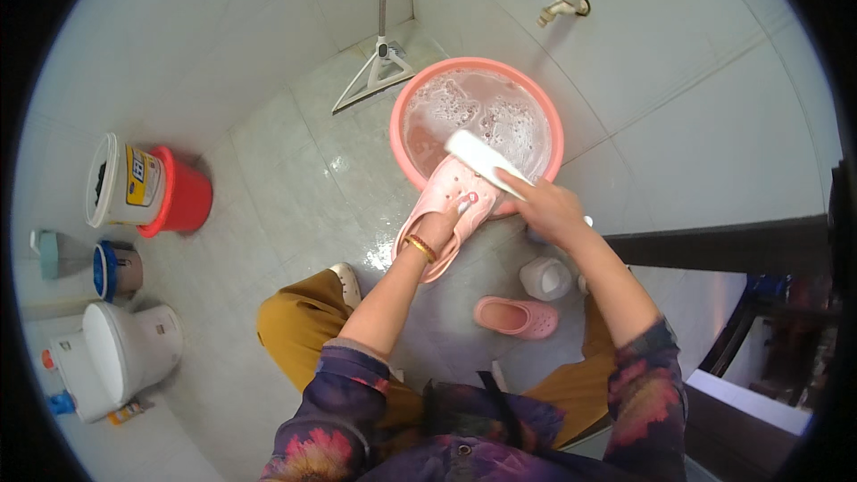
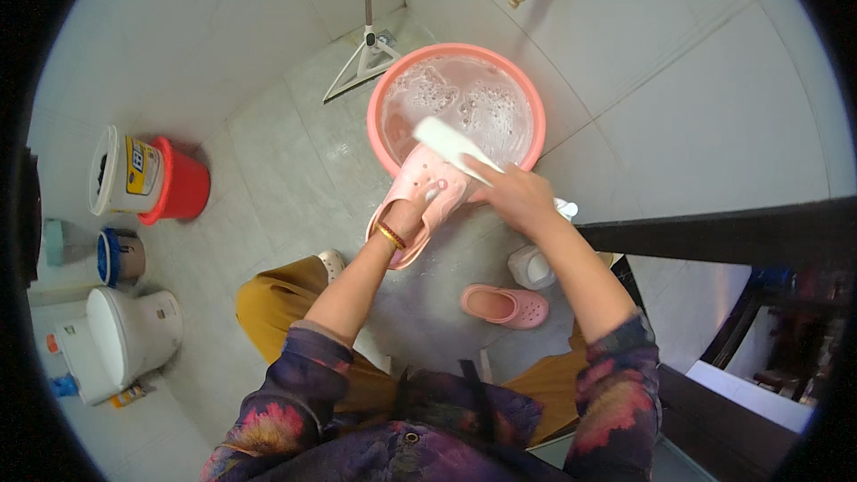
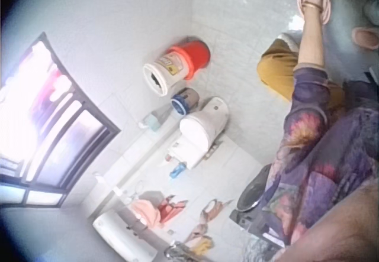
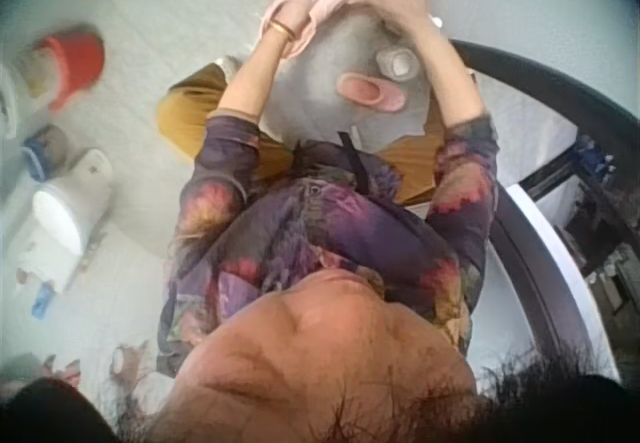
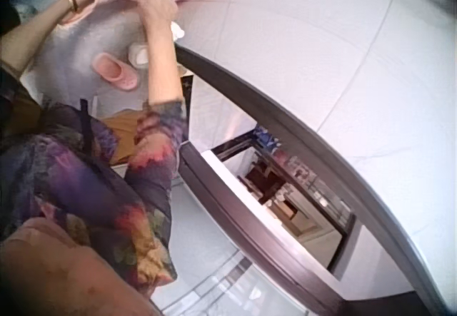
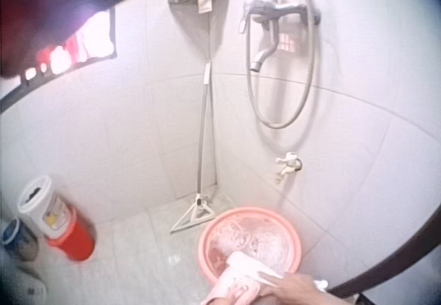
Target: The person washes a clog by dipping it into a basin of soapy water and scrubbing its interior and exterior surfaces with a brush.
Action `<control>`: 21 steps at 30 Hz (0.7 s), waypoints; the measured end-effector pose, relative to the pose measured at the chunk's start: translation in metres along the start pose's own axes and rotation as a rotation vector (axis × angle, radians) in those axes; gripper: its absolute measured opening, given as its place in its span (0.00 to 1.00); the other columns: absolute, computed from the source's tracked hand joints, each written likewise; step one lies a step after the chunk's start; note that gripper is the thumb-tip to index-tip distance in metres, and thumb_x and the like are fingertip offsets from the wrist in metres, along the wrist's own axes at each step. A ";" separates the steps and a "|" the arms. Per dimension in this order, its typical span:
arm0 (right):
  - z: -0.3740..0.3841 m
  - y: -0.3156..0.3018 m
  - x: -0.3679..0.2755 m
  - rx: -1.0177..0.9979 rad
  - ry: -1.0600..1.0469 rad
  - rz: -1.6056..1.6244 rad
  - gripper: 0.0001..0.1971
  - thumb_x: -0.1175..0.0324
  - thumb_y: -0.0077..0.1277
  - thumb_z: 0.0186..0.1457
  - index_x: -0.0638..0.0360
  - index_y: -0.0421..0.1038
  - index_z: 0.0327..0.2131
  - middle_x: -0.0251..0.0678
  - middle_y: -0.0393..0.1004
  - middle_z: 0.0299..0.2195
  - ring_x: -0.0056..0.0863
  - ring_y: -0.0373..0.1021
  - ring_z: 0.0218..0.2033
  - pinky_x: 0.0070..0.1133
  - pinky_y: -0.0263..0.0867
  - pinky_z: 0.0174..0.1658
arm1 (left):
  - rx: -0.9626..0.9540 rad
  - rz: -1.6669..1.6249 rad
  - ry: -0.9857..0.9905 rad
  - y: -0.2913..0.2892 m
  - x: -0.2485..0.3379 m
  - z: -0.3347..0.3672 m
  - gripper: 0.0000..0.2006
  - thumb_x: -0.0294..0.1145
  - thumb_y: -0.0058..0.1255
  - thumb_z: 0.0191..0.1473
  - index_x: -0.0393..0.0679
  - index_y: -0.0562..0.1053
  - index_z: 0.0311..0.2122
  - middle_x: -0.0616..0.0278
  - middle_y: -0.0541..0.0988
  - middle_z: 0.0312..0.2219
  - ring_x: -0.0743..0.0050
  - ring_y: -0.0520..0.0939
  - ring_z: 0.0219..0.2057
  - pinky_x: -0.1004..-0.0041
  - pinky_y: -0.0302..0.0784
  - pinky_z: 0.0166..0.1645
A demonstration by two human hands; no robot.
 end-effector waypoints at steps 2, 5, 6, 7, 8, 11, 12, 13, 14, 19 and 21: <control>-0.014 0.014 0.049 -0.040 0.051 0.230 0.21 0.63 0.42 0.53 0.33 0.60 0.52 0.42 0.72 0.35 0.40 0.70 0.35 0.29 0.66 0.36 | -0.084 0.148 0.049 0.001 -0.012 0.011 0.27 0.25 0.46 0.51 0.38 0.54 0.56 0.59 0.64 0.50 0.71 0.66 0.50 0.74 0.63 0.53; -0.024 0.024 0.058 -0.003 0.024 0.730 0.22 0.59 0.41 0.54 0.37 0.58 0.54 0.42 0.72 0.40 0.40 0.69 0.39 0.29 0.64 0.40 | -0.079 0.213 0.078 0.017 -0.003 0.008 0.27 0.28 0.45 0.52 0.37 0.53 0.56 0.57 0.62 0.51 0.69 0.63 0.52 0.74 0.57 0.55; -0.007 0.024 0.039 -0.003 0.026 0.733 0.22 0.59 0.41 0.54 0.37 0.58 0.54 0.42 0.72 0.40 0.40 0.69 0.39 0.29 0.64 0.40 | -0.063 0.217 0.092 0.018 0.000 0.005 0.28 0.29 0.45 0.52 0.37 0.52 0.57 0.56 0.61 0.52 0.68 0.61 0.53 0.74 0.56 0.56; 0.014 0.025 0.011 -0.070 -0.030 0.547 0.22 0.60 0.42 0.54 0.36 0.58 0.54 0.41 0.71 0.41 0.38 0.69 0.40 0.29 0.63 0.41 | -0.049 0.220 0.109 0.018 0.003 0.004 0.28 0.30 0.45 0.52 0.37 0.52 0.57 0.55 0.60 0.53 0.68 0.60 0.54 0.74 0.54 0.57; 0.027 0.025 -0.007 -0.132 -0.091 0.357 0.23 0.60 0.42 0.54 0.36 0.57 0.54 0.41 0.71 0.42 0.36 0.69 0.41 0.28 0.63 0.42 | -0.042 0.226 0.133 0.019 0.006 0.005 0.28 0.31 0.45 0.52 0.37 0.52 0.57 0.55 0.60 0.53 0.67 0.59 0.55 0.74 0.52 0.58; 0.036 0.017 -0.003 -0.198 -0.060 0.323 0.23 0.62 0.43 0.53 0.36 0.58 0.54 0.40 0.71 0.43 0.34 0.68 0.42 0.27 0.62 0.43 | -0.088 0.406 0.162 0.027 0.016 0.003 0.29 0.32 0.43 0.53 0.36 0.50 0.58 0.54 0.55 0.56 0.66 0.54 0.58 0.76 0.47 0.60; 0.026 0.012 0.006 -0.235 -0.021 0.447 0.23 0.63 0.43 0.53 0.36 0.58 0.54 0.41 0.71 0.42 0.35 0.68 0.42 0.27 0.62 0.43 | -0.068 0.405 0.159 0.018 0.016 0.002 0.29 0.32 0.43 0.53 0.36 0.50 0.58 0.54 0.55 0.56 0.66 0.54 0.58 0.76 0.47 0.60; 0.013 0.006 0.020 -0.271 0.016 0.564 0.23 0.64 0.43 0.53 0.36 0.58 0.54 0.41 0.71 0.41 0.36 0.68 0.42 0.26 0.62 0.43 | -0.096 0.337 0.108 0.010 0.012 0.001 0.29 0.32 0.43 0.53 0.37 0.50 0.58 0.53 0.55 0.56 0.65 0.54 0.58 0.75 0.48 0.60; 0.003 0.007 0.040 -0.282 0.014 0.555 0.23 0.64 0.43 0.53 0.36 0.58 0.54 0.41 0.71 0.41 0.36 0.68 0.42 0.26 0.62 0.43 | -0.138 0.258 0.053 0.011 0.004 0.000 0.29 0.32 0.44 0.53 0.37 0.50 0.58 0.53 0.55 0.56 0.65 0.55 0.58 0.75 0.48 0.60; 0.033 -0.013 0.011 -0.241 -0.049 0.438 0.24 0.66 0.45 0.53 0.38 0.58 0.54 0.37 0.70 0.44 0.32 0.70 0.38 0.24 0.65 0.40 | 0.006 0.484 0.193 0.021 0.038 -0.004 0.23 0.29 0.47 0.51 0.39 0.60 0.53 0.59 0.67 0.48 0.70 0.67 0.49 0.74 0.60 0.55; 0.046 -0.007 -0.022 -0.368 0.009 0.353 0.23 0.66 0.46 0.52 0.39 0.59 0.53 0.39 0.70 0.43 0.32 0.71 0.36 0.24 0.66 0.40 | -0.054 0.913 0.345 0.030 0.054 -0.003 0.21 0.28 0.47 0.50 0.40 0.63 0.51 0.57 0.68 0.47 0.67 0.68 0.48 0.72 0.61 0.53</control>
Point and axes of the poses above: each hand's wrist, its own z-axis towards the middle knuckle, its own y-axis out of the palm, x = y × z, the point moved 7 cm from there along z, towards the middle knuckle
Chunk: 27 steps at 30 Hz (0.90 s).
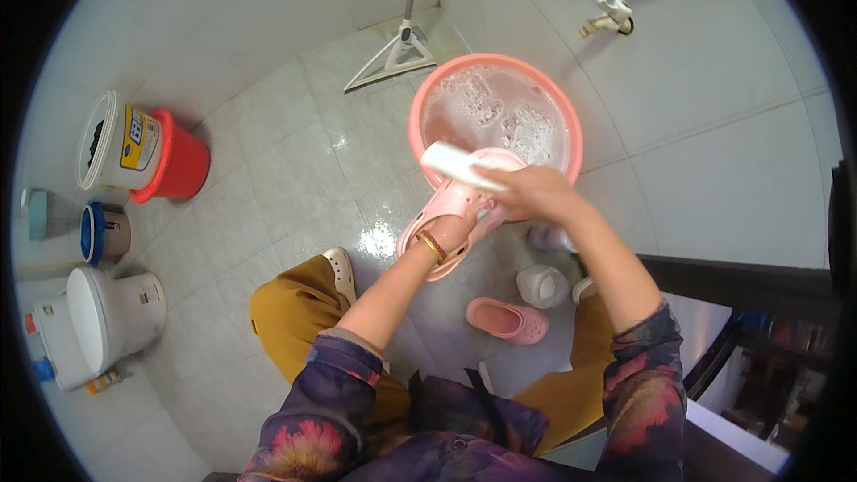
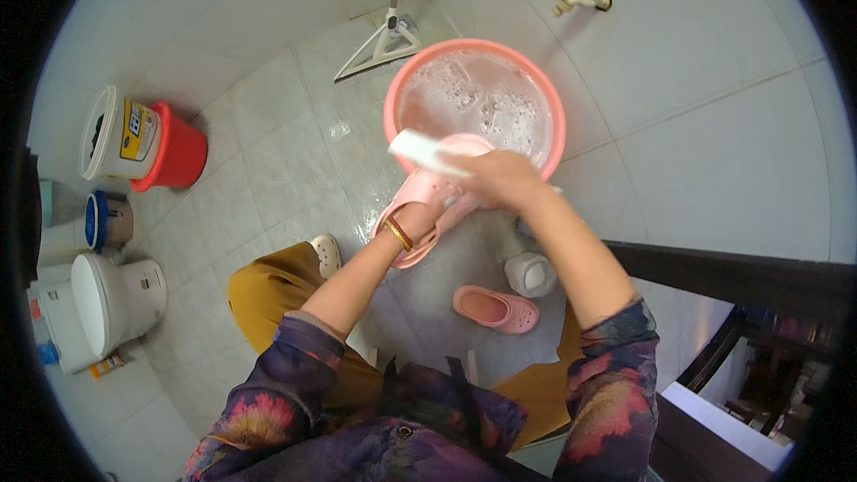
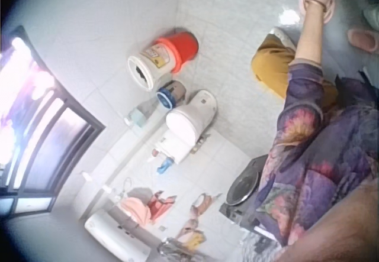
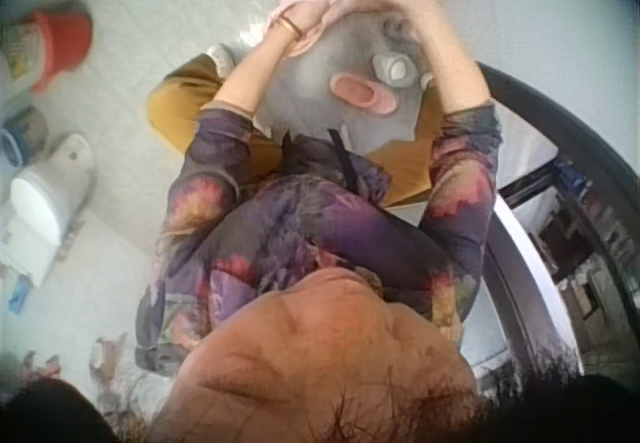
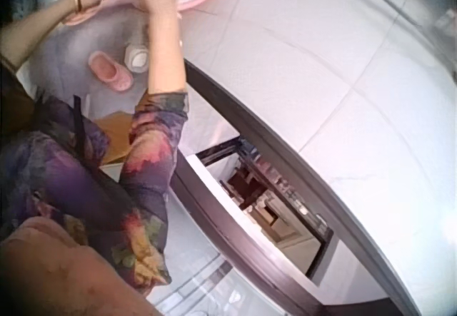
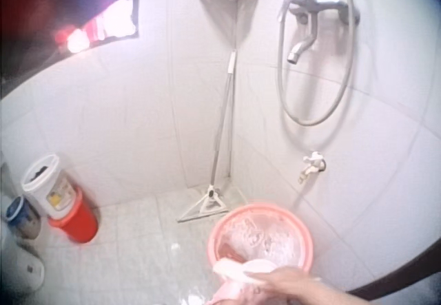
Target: The person washes a clog by dipping it into a basin of soapy water and scrubbing its interior and exterior surfaces with a brush.
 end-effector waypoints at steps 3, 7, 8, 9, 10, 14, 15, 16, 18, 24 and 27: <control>0.004 0.000 -0.007 -0.027 -0.090 -0.162 0.22 0.64 0.46 0.51 0.39 0.61 0.52 0.41 0.73 0.37 0.37 0.71 0.33 0.27 0.66 0.38 | 0.004 -0.090 0.063 0.001 0.016 -0.002 0.20 0.31 0.47 0.49 0.41 0.64 0.49 0.54 0.69 0.45 0.63 0.69 0.46 0.71 0.63 0.51; -0.033 -0.049 0.028 0.079 -0.293 -0.192 0.23 0.61 0.47 0.51 0.34 0.59 0.53 0.41 0.73 0.37 0.39 0.70 0.36 0.29 0.65 0.39 | -0.145 0.022 -0.045 -0.003 0.017 -0.010 0.21 0.39 0.46 0.50 0.42 0.65 0.48 0.50 0.70 0.41 0.56 0.70 0.41 0.66 0.64 0.48; -0.039 -0.049 0.027 0.045 -0.215 -0.252 0.24 0.61 0.47 0.51 0.35 0.59 0.53 0.41 0.73 0.37 0.39 0.70 0.37 0.29 0.64 0.40 | -0.204 0.036 -0.119 -0.012 0.032 -0.013 0.15 0.39 0.42 0.52 0.44 0.70 0.42 0.53 0.73 0.38 0.55 0.72 0.40 0.63 0.66 0.45; -0.042 -0.048 0.024 0.012 -0.138 -0.309 0.24 0.61 0.47 0.51 0.35 0.58 0.53 0.40 0.73 0.37 0.39 0.69 0.38 0.29 0.64 0.41 | -0.200 0.028 -0.116 -0.007 0.022 -0.011 0.15 0.39 0.42 0.52 0.44 0.70 0.42 0.53 0.73 0.38 0.55 0.72 0.40 0.63 0.66 0.45; -0.028 -0.032 -0.004 -0.063 -0.073 -0.289 0.24 0.61 0.46 0.51 0.34 0.58 0.53 0.40 0.72 0.38 0.39 0.69 0.38 0.29 0.64 0.41 | -0.171 0.181 0.032 -0.009 0.011 -0.012 0.15 0.40 0.42 0.52 0.45 0.70 0.42 0.54 0.73 0.39 0.56 0.72 0.41 0.63 0.66 0.45; -0.005 0.005 -0.031 -0.068 -0.269 -0.444 0.25 0.62 0.48 0.50 0.33 0.58 0.53 0.40 0.72 0.39 0.39 0.69 0.37 0.28 0.64 0.40 | -0.134 -0.167 0.110 0.004 0.023 -0.014 0.15 0.40 0.42 0.52 0.48 0.70 0.44 0.55 0.73 0.41 0.58 0.72 0.42 0.65 0.66 0.47; -0.006 0.002 -0.032 -0.076 -0.265 -0.436 0.25 0.62 0.49 0.50 0.33 0.58 0.53 0.41 0.72 0.39 0.39 0.70 0.37 0.28 0.64 0.39 | -0.166 -0.146 0.098 0.007 0.025 -0.009 0.15 0.39 0.42 0.52 0.48 0.70 0.44 0.55 0.73 0.41 0.58 0.72 0.42 0.65 0.66 0.47; -0.012 -0.011 -0.006 -0.132 -0.129 -0.273 0.27 0.65 0.50 0.49 0.33 0.58 0.53 0.40 0.72 0.40 0.39 0.70 0.37 0.28 0.65 0.40 | -0.193 -0.060 0.092 0.002 0.030 -0.011 0.15 0.39 0.42 0.52 0.48 0.70 0.44 0.56 0.73 0.41 0.59 0.72 0.42 0.66 0.66 0.47; -0.044 -0.053 0.022 0.038 -0.305 -0.226 0.26 0.66 0.50 0.49 0.32 0.59 0.53 0.40 0.72 0.38 0.37 0.70 0.35 0.28 0.65 0.40 | -0.206 0.020 0.112 -0.003 0.040 -0.010 0.15 0.39 0.42 0.52 0.48 0.70 0.44 0.57 0.73 0.42 0.61 0.73 0.42 0.67 0.67 0.47; -0.023 0.010 -0.027 -0.171 -0.088 -0.315 0.25 0.65 0.49 0.49 0.34 0.60 0.53 0.39 0.73 0.39 0.33 0.71 0.36 0.27 0.65 0.42 | -0.298 0.028 0.131 -0.013 0.051 -0.012 0.15 0.37 0.42 0.52 0.48 0.69 0.45 0.59 0.73 0.42 0.65 0.73 0.43 0.71 0.67 0.47; -0.026 0.009 -0.042 -0.143 -0.124 -0.313 0.25 0.67 0.50 0.49 0.32 0.61 0.52 0.42 0.72 0.36 0.34 0.70 0.36 0.27 0.65 0.40 | -0.297 -0.089 0.064 -0.007 0.044 -0.016 0.18 0.37 0.42 0.51 0.48 0.67 0.48 0.59 0.73 0.43 0.65 0.72 0.44 0.71 0.67 0.48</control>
Point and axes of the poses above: each hand's wrist, its own z-axis towards the middle knuckle, its own y-axis out of the palm, x = y × z, the point moved 7 cm from there along z, towards the middle knuckle
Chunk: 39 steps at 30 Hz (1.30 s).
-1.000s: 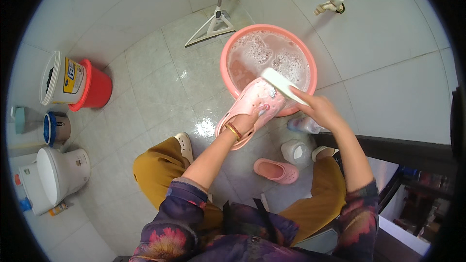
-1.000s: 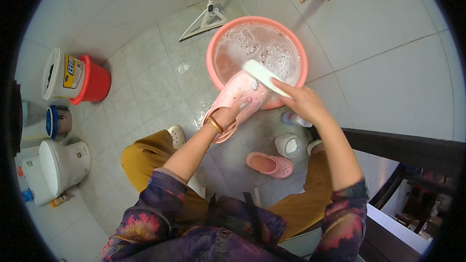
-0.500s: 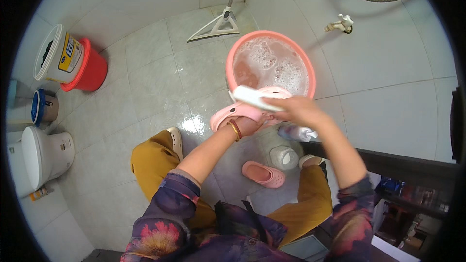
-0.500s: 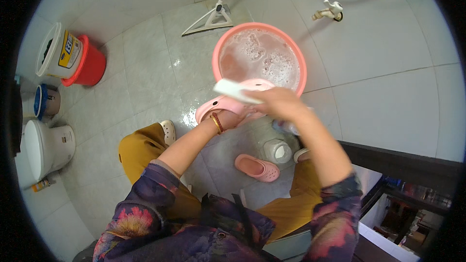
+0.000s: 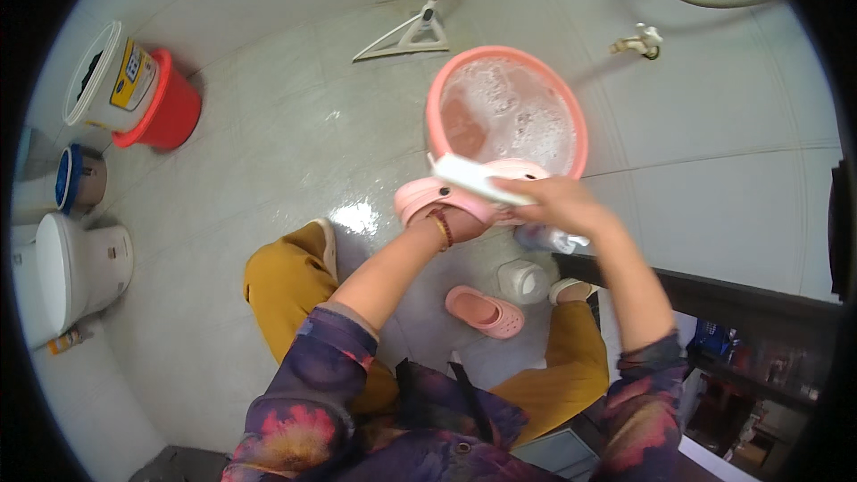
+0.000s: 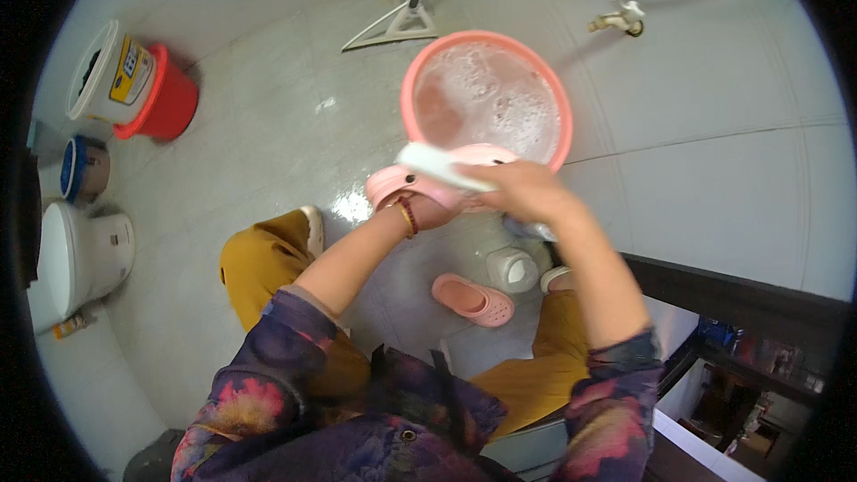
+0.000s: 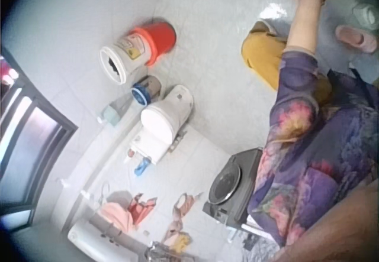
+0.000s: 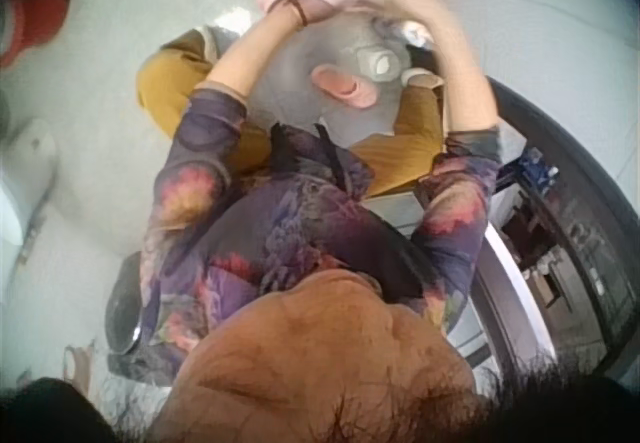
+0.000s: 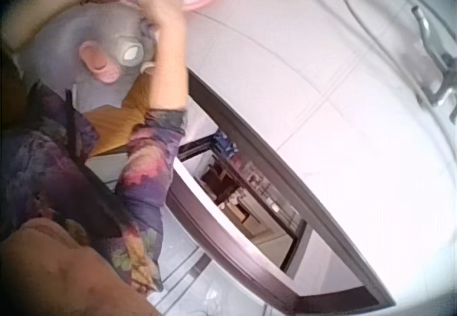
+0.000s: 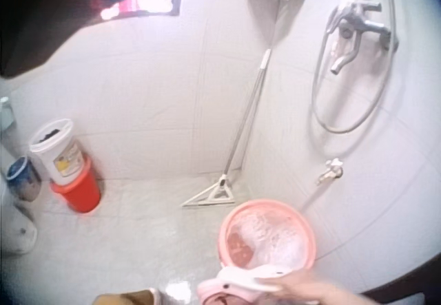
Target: The person washes a clog by dipping it into a basin of soapy water and scrubbing its interior and exterior surfaces with a brush.
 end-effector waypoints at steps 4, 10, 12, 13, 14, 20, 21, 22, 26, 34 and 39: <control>-0.048 -0.017 0.077 0.182 -0.140 0.284 0.27 0.68 0.51 0.48 0.33 0.60 0.52 0.41 0.73 0.37 0.36 0.70 0.37 0.26 0.65 0.41 | 0.029 0.280 0.107 -0.013 0.048 0.003 0.13 0.39 0.43 0.50 0.46 0.71 0.39 0.55 0.75 0.33 0.67 0.76 0.32 0.71 0.69 0.39; -0.007 0.016 0.021 0.123 0.036 -0.098 0.27 0.69 0.48 0.48 0.34 0.59 0.53 0.41 0.72 0.35 0.37 0.69 0.32 0.29 0.63 0.38 | -0.036 0.062 0.038 -0.008 0.022 0.006 0.12 0.35 0.42 0.50 0.49 0.72 0.40 0.60 0.77 0.33 0.66 0.77 0.34 0.72 0.70 0.39; 0.000 0.012 0.020 0.259 -0.032 -0.058 0.27 0.68 0.48 0.48 0.34 0.59 0.53 0.42 0.72 0.32 0.35 0.69 0.30 0.28 0.63 0.36 | -0.071 -0.190 0.009 0.021 -0.026 0.013 0.14 0.38 0.44 0.52 0.40 0.72 0.38 0.63 0.77 0.32 0.70 0.76 0.33 0.72 0.70 0.39; -0.011 0.006 0.033 0.121 0.183 0.079 0.27 0.69 0.49 0.49 0.35 0.58 0.54 0.42 0.72 0.36 0.34 0.69 0.31 0.25 0.64 0.38 | 0.003 -0.378 0.015 0.015 -0.037 0.008 0.15 0.39 0.43 0.52 0.37 0.71 0.38 0.62 0.76 0.32 0.71 0.75 0.33 0.72 0.71 0.38; -0.020 0.014 0.062 0.126 0.184 0.077 0.27 0.69 0.49 0.49 0.35 0.58 0.54 0.42 0.72 0.36 0.34 0.69 0.31 0.25 0.64 0.38 | 0.078 -0.565 0.043 0.006 -0.041 0.009 0.17 0.40 0.43 0.53 0.35 0.71 0.38 0.61 0.76 0.31 0.72 0.75 0.32 0.73 0.71 0.37; -0.050 0.038 0.094 0.255 0.042 0.258 0.28 0.67 0.50 0.49 0.33 0.57 0.54 0.42 0.72 0.41 0.38 0.70 0.36 0.28 0.64 0.41 | 0.250 -1.532 -0.452 0.017 -0.055 0.010 0.15 0.35 0.44 0.52 0.33 0.68 0.41 0.57 0.74 0.29 0.74 0.74 0.31 0.73 0.71 0.34; -0.049 0.037 0.092 0.221 0.064 0.352 0.28 0.67 0.50 0.48 0.33 0.58 0.54 0.42 0.71 0.41 0.38 0.70 0.37 0.28 0.64 0.42 | 0.259 -1.273 -0.472 0.013 -0.062 0.007 0.15 0.32 0.45 0.51 0.34 0.68 0.41 0.56 0.73 0.33 0.71 0.74 0.35 0.71 0.70 0.40; -0.050 0.037 0.095 0.184 0.095 0.438 0.27 0.67 0.50 0.48 0.33 0.59 0.53 0.42 0.71 0.42 0.38 0.70 0.37 0.28 0.64 0.42 | 0.255 -1.273 -0.474 0.016 -0.064 0.007 0.15 0.32 0.45 0.51 0.34 0.68 0.41 0.56 0.73 0.33 0.71 0.74 0.35 0.71 0.70 0.40; -0.015 0.025 0.075 0.158 0.079 0.435 0.26 0.67 0.50 0.49 0.35 0.60 0.53 0.40 0.74 0.36 0.34 0.70 0.32 0.26 0.65 0.37 | 0.280 -0.319 -0.083 0.006 -0.056 0.011 0.13 0.25 0.43 0.48 0.35 0.69 0.40 0.56 0.74 0.38 0.65 0.73 0.40 0.70 0.68 0.46; -0.009 0.007 0.080 0.167 -0.115 0.183 0.27 0.70 0.49 0.48 0.37 0.59 0.53 0.36 0.73 0.39 0.31 0.70 0.34 0.25 0.65 0.38 | 0.271 -0.289 0.042 0.022 -0.067 0.012 0.12 0.22 0.44 0.48 0.38 0.70 0.41 0.57 0.74 0.37 0.67 0.73 0.40 0.72 0.67 0.46; -0.008 0.015 0.069 0.084 -0.069 0.197 0.29 0.72 0.49 0.46 0.29 0.59 0.53 0.42 0.73 0.35 0.35 0.70 0.31 0.29 0.65 0.37 | 0.243 -0.208 0.142 0.027 -0.068 0.009 0.13 0.19 0.43 0.47 0.40 0.71 0.40 0.58 0.74 0.37 0.70 0.73 0.40 0.72 0.67 0.45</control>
Point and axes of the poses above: each hand's wrist, its own z-axis towards the middle knuckle, its own y-axis out of the palm, x = y × z, the point moved 7 cm from there along z, towards the middle knuckle
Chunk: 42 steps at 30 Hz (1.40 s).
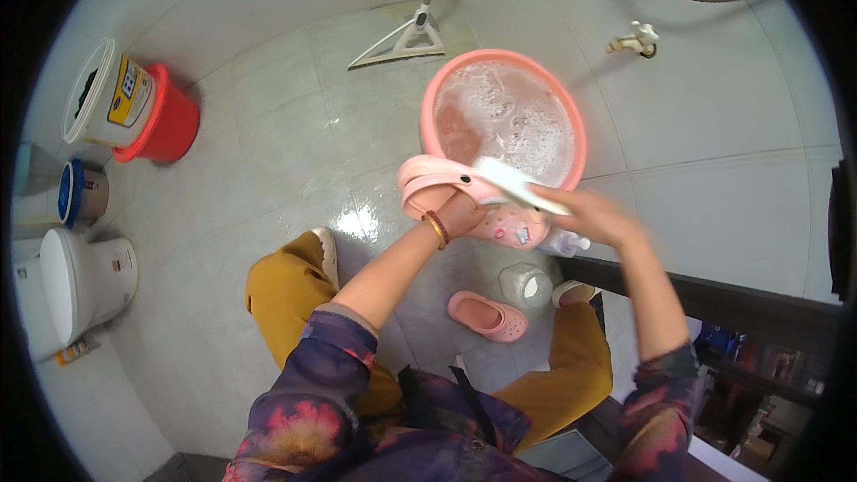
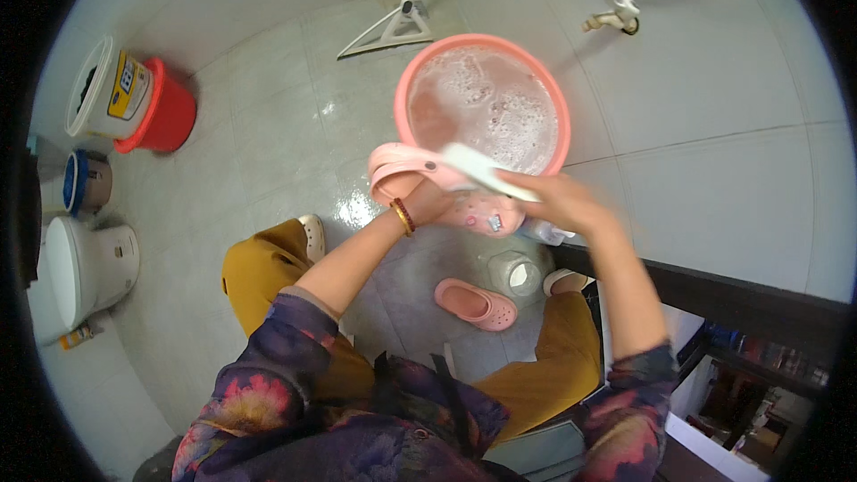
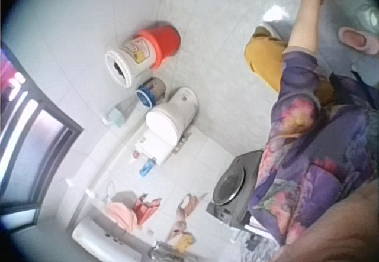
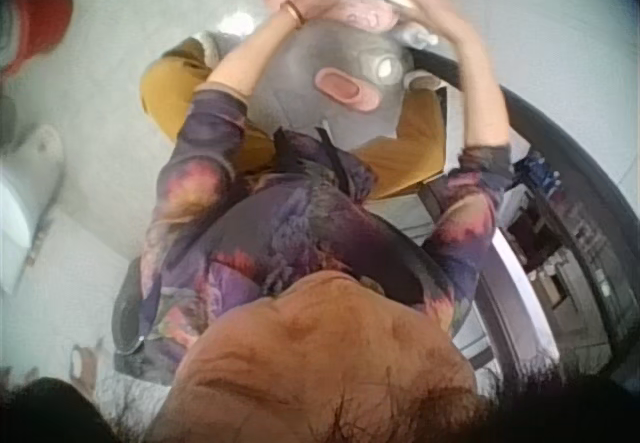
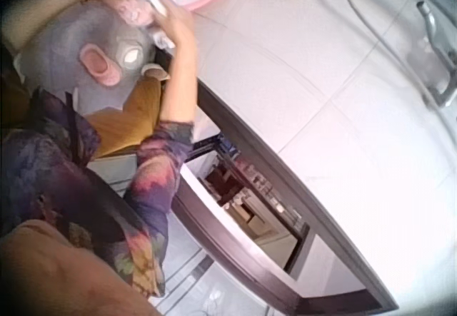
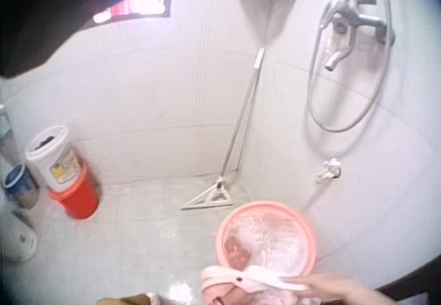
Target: The person washes a clog by dipping it into a basin of soapy water and scrubbing its interior and exterior surfaces with a brush.
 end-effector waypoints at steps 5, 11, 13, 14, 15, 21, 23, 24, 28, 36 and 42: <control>0.044 0.016 -0.040 -0.008 -0.025 -0.050 0.29 0.72 0.50 0.46 0.31 0.59 0.52 0.43 0.72 0.29 0.38 0.68 0.28 0.28 0.64 0.33 | -0.027 0.024 -0.069 -0.001 -0.003 0.006 0.14 0.21 0.43 0.47 0.41 0.71 0.41 0.59 0.74 0.38 0.70 0.73 0.40 0.72 0.68 0.45; -0.019 0.008 0.016 0.118 -0.030 -0.003 0.30 0.73 0.49 0.45 0.32 0.59 0.53 0.43 0.72 0.39 0.39 0.70 0.38 0.28 0.64 0.41 | -0.073 0.185 -0.071 -0.002 -0.016 0.004 0.15 0.25 0.44 0.46 0.46 0.72 0.41 0.59 0.73 0.42 0.64 0.70 0.47 0.68 0.64 0.51; 0.022 0.017 -0.037 0.035 0.055 -0.079 0.29 0.72 0.50 0.45 0.33 0.60 0.52 0.41 0.73 0.37 0.38 0.70 0.35 0.28 0.64 0.39 | -0.097 0.074 -0.076 -0.001 -0.017 0.006 0.14 0.25 0.44 0.46 0.45 0.72 0.41 0.59 0.73 0.41 0.63 0.71 0.46 0.68 0.65 0.50; 0.037 0.020 -0.048 0.040 0.056 -0.162 0.28 0.71 0.50 0.46 0.33 0.60 0.52 0.41 0.73 0.36 0.37 0.70 0.34 0.28 0.64 0.37 | -0.118 -0.074 -0.146 0.004 -0.019 0.007 0.14 0.24 0.45 0.45 0.46 0.72 0.41 0.59 0.73 0.40 0.63 0.71 0.46 0.69 0.66 0.49; 0.042 0.014 -0.048 0.046 0.058 -0.166 0.28 0.71 0.50 0.46 0.33 0.60 0.52 0.41 0.73 0.36 0.37 0.70 0.34 0.28 0.64 0.37 | -0.133 -0.218 -0.217 0.007 -0.021 0.008 0.15 0.23 0.45 0.45 0.46 0.72 0.40 0.59 0.74 0.40 0.63 0.71 0.45 0.69 0.66 0.48; 0.009 0.007 0.005 0.067 0.049 -0.110 0.27 0.68 0.50 0.46 0.33 0.61 0.52 0.38 0.74 0.32 0.38 0.69 0.30 0.26 0.64 0.35 | -0.223 0.044 -0.114 0.008 -0.003 0.017 0.15 0.23 0.44 0.45 0.44 0.72 0.41 0.58 0.74 0.40 0.61 0.71 0.45 0.71 0.66 0.48; -0.013 0.004 0.003 0.228 -0.104 -0.011 0.28 0.70 0.49 0.45 0.32 0.60 0.52 0.38 0.74 0.32 0.38 0.70 0.31 0.27 0.65 0.35 | -0.234 0.279 -0.173 0.006 -0.015 0.009 0.18 0.24 0.42 0.46 0.43 0.68 0.45 0.58 0.70 0.45 0.66 0.68 0.48 0.72 0.62 0.52; -0.001 0.010 -0.003 0.195 -0.097 -0.015 0.30 0.71 0.49 0.44 0.29 0.60 0.52 0.41 0.72 0.30 0.40 0.70 0.32 0.30 0.64 0.34 | -0.250 0.182 -0.285 0.007 -0.040 0.001 0.20 0.23 0.41 0.47 0.44 0.65 0.49 0.60 0.67 0.48 0.71 0.65 0.50 0.73 0.59 0.54; 0.068 0.017 -0.101 0.061 -0.031 -0.181 0.28 0.69 0.49 0.44 0.29 0.60 0.51 0.42 0.72 0.31 0.40 0.70 0.33 0.30 0.64 0.35 | -0.135 -0.255 -0.191 -0.003 -0.062 -0.010 0.19 0.22 0.41 0.45 0.43 0.66 0.47 0.62 0.69 0.43 0.73 0.66 0.49 0.73 0.61 0.53; 0.000 0.008 0.001 0.167 -0.009 -0.102 0.29 0.69 0.50 0.44 0.31 0.59 0.53 0.44 0.72 0.31 0.40 0.70 0.31 0.31 0.64 0.35 | -0.099 0.190 -0.086 0.001 -0.008 0.010 0.10 0.25 0.46 0.46 0.41 0.73 0.36 0.57 0.75 0.32 0.66 0.74 0.37 0.71 0.68 0.43; 0.052 0.035 -0.082 0.216 -0.095 -0.291 0.33 0.74 0.50 0.42 0.32 0.57 0.54 0.43 0.71 0.26 0.40 0.69 0.28 0.31 0.64 0.33 | -0.070 -0.189 -0.219 -0.004 -0.043 -0.002 0.14 0.28 0.45 0.49 0.42 0.71 0.43 0.55 0.72 0.43 0.65 0.69 0.46 0.70 0.62 0.51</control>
Point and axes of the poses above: each hand's wrist, its own z-axis towards the middle knuckle, its own y-axis out of the palm, x = y × z, the point moved 7 cm from there along z, towards the middle knuckle
